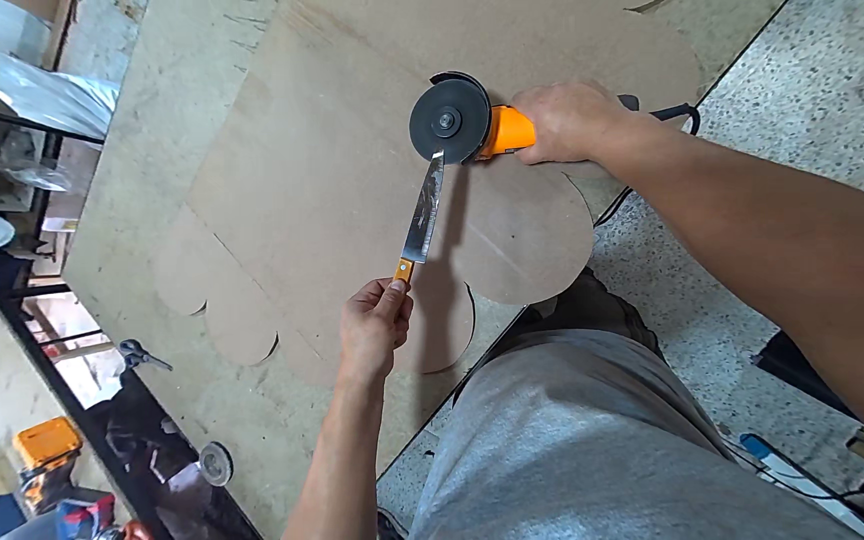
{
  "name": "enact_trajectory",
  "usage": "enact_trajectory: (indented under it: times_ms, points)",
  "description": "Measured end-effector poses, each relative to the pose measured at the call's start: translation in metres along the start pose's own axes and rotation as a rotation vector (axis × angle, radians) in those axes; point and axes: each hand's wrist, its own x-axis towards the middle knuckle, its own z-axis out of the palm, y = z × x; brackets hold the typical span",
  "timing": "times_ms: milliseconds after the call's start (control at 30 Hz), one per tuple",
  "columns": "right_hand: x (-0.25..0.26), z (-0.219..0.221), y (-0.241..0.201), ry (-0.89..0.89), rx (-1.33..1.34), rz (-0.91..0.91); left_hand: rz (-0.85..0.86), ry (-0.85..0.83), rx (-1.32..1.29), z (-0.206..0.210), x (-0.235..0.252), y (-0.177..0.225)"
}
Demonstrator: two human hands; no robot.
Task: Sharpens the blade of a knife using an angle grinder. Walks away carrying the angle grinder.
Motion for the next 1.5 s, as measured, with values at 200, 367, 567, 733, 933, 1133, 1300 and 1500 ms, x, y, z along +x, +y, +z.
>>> enact_trajectory:
  times_ms: [200, 367, 567, 733, 933, 1133, 1300, 1500]
  points:
    - [0.0, 0.001, 0.0, 0.004, -0.004, 0.002, -0.012, -0.01, -0.033, -0.004, 0.002, 0.0]
    - [0.001, 0.002, 0.001, 0.018, -0.013, -0.009, 0.001, -0.019, -0.039, -0.007, 0.0, -0.002]
    - [0.001, -0.001, 0.002, 0.008, -0.031, -0.001, 0.222, 0.061, -0.079, -0.008, 0.02, -0.007]
    - [0.0, -0.001, -0.001, 0.008, -0.027, 0.006, 0.314, 0.144, -0.202, 0.036, 0.092, 0.027]
    - [0.001, 0.0, -0.001, 0.006, -0.015, 0.01, 0.312, 0.12, -0.178, 0.066, 0.121, 0.043]
    - [0.001, -0.003, -0.002, -0.022, -0.026, 0.023, 0.259, 0.115, -0.157, 0.068, 0.119, 0.036]
    - [0.002, -0.003, -0.002, -0.027, -0.031, 0.02, 0.268, 0.118, -0.156, 0.067, 0.118, 0.031]
    - [0.002, -0.002, -0.002, -0.032, -0.035, 0.023, 0.282, 0.114, -0.159, 0.066, 0.117, 0.024]
